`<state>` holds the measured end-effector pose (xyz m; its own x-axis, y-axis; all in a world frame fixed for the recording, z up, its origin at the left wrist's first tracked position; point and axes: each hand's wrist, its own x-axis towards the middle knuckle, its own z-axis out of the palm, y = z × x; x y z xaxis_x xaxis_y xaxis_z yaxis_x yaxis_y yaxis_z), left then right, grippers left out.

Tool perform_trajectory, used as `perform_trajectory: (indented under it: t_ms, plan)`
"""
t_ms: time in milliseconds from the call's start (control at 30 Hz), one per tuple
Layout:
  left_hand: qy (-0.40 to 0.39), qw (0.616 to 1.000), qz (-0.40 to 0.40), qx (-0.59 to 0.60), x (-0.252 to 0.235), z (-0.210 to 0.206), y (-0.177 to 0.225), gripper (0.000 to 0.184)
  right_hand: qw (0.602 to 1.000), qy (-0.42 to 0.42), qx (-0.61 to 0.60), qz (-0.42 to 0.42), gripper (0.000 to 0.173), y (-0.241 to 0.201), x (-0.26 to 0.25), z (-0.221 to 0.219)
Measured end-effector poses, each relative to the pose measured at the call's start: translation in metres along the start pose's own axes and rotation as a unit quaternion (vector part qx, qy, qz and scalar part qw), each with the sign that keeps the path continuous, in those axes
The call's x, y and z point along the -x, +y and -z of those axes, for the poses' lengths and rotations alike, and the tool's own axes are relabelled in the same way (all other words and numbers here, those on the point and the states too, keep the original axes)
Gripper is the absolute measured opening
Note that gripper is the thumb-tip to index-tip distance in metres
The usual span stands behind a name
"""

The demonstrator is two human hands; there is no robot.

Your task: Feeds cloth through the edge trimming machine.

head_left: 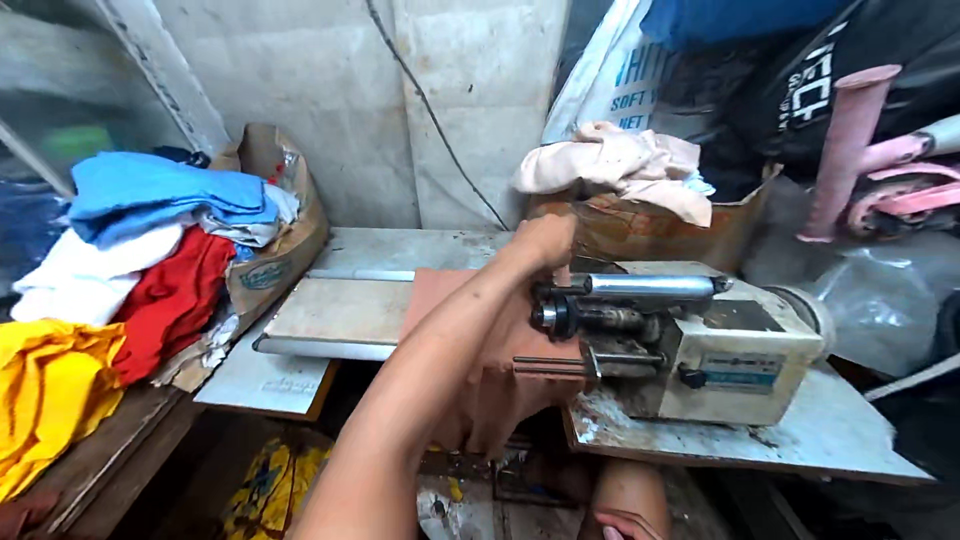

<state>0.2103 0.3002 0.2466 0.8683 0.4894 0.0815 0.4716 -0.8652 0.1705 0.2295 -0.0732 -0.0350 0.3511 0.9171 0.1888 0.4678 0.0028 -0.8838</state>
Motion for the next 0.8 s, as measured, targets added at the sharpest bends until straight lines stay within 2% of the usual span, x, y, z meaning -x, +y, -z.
perform_trajectory:
  t_ms: [100, 200, 267, 467, 600, 800]
  plan:
    - [0.039, 0.983, -0.085, 0.159, 0.013, 0.009, -0.007, 0.024, 1.0, 0.001, 0.002, -0.008, 0.028, 0.0, -0.002, 0.004]
    - [0.061, 0.949, -0.112, 0.287, 0.025, 0.014, -0.013, 0.018, 1.0, 0.01, -0.014, 0.018, 0.025, -0.007, -0.008, 0.002]
    - [0.076, 0.933, -0.125, 0.329, 0.036, 0.018, -0.014, 0.016, 0.999, 0.016, -0.023, 0.035, 0.024, -0.015, -0.013, 0.0]
    - [0.141, 0.935, -0.161, 0.284, 0.074, 0.018, -0.002, 0.015, 0.996, 0.031, 0.001, 0.089, 0.021, -0.046, -0.027, 0.004]
    - [0.165, 0.919, -0.168, 0.317, 0.079, 0.017, 0.002, 0.017, 0.989, 0.044, 0.021, 0.14, 0.02, -0.062, -0.039, 0.013]
    - [0.233, 0.915, -0.172, 0.28, 0.086, 0.024, 0.006, 0.015, 0.975, 0.066, 0.06, 0.204, 0.018, -0.091, -0.051, 0.033]
